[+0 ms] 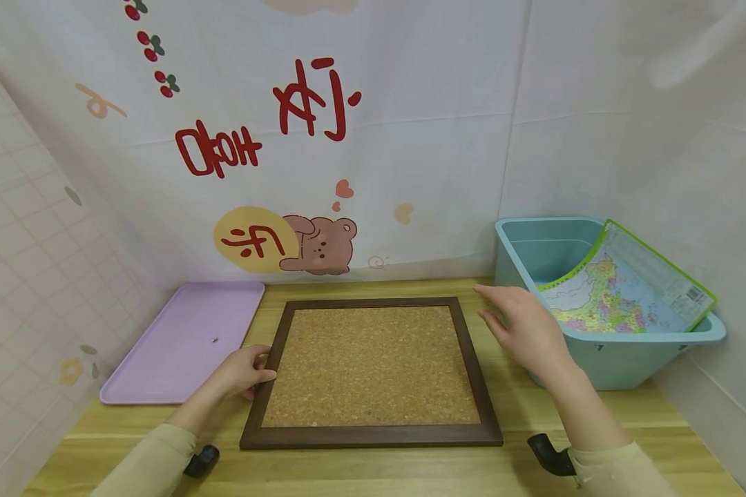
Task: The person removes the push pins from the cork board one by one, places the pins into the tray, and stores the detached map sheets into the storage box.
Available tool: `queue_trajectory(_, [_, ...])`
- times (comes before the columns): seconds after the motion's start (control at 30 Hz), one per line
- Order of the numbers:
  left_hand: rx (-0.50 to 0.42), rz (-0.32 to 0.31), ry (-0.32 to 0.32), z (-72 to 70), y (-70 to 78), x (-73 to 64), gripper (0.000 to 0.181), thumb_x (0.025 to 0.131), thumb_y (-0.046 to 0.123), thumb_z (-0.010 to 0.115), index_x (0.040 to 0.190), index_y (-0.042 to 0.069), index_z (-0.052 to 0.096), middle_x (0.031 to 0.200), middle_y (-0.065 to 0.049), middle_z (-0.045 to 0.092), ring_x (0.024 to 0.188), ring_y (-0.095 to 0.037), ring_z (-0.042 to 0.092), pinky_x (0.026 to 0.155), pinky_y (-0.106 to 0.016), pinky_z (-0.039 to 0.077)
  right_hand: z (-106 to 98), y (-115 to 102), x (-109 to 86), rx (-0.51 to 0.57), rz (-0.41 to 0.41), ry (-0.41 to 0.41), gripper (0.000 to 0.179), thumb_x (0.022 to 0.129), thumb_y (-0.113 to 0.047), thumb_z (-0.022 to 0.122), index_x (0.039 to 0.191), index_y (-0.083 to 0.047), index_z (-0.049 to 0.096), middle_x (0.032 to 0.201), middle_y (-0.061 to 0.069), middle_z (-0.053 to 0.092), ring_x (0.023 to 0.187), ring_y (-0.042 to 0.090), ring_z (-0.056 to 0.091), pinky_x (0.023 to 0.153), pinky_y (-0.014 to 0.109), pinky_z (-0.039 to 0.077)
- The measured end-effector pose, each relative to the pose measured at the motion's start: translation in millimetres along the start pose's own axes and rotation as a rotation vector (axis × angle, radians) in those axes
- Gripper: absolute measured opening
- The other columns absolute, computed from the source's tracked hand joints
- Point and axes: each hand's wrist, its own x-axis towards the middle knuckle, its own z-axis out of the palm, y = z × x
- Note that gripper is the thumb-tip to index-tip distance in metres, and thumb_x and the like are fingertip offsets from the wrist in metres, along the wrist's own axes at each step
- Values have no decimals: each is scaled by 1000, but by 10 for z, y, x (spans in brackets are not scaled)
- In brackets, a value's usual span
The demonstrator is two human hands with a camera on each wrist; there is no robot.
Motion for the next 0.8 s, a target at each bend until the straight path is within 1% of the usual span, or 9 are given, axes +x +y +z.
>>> queue_trajectory(0.13, [3,12,6,-4,-2,0,58,91,4,71,139,-12,45,80,-10,46,61,-21,55,50,-34,57,111,-36,-73,17,3,-17,51,76,5,80,124,1,65,109,16,70,99,37,64,83,51,51])
queue_trajectory(0.33, [30,4,13,4,3,1,56,91,5,71,139,-11,47,80,-10,46,61,-21,57,49,-33,57,291,-45,-209,28,31,-51,50,78,3,80,125,-2,65,110,14,70,99,35,64,83,51,52])
queue_trajectory(0.53, [123,13,28,23,23,2,55,91,8,72,137,-11,48,81,-9,51,53,-17,59,46,-31,54,456,-102,-342,32,62,-93,48,80,-3,81,125,-4,66,111,12,70,100,34,64,81,51,54])
queue_trajectory(0.6, [168,16,35,31,28,6,55,91,10,72,137,-11,49,87,-12,58,53,-18,61,48,-32,54,501,-125,-374,33,63,-99,48,80,-4,81,125,-5,66,111,12,70,100,34,64,81,51,54])
queue_trajectory(0.63, [198,24,40,33,31,7,55,91,11,72,136,-11,50,92,-15,62,55,-19,62,51,-33,55,521,-137,-385,33,62,-102,48,80,-4,81,125,-4,66,111,12,70,101,34,64,81,51,54])
queue_trajectory(0.7, [272,48,58,33,53,-7,54,91,13,73,135,-10,52,107,-22,65,72,-27,68,64,-40,58,558,-158,-398,30,54,-105,49,79,-4,82,125,-4,66,112,12,70,102,34,64,81,51,54])
queue_trajectory(0.73, [306,61,72,34,66,-18,53,91,14,73,135,-10,53,115,-25,64,83,-32,69,72,-44,58,577,-168,-400,29,49,-108,49,79,-4,82,125,-4,66,112,13,69,103,34,64,82,51,54])
queue_trajectory(0.8, [367,93,111,42,108,-48,52,91,17,73,134,-8,55,126,-29,59,102,-40,64,83,-52,54,611,-186,-397,29,37,-111,51,78,-5,82,126,-3,65,113,13,69,104,34,64,81,50,55])
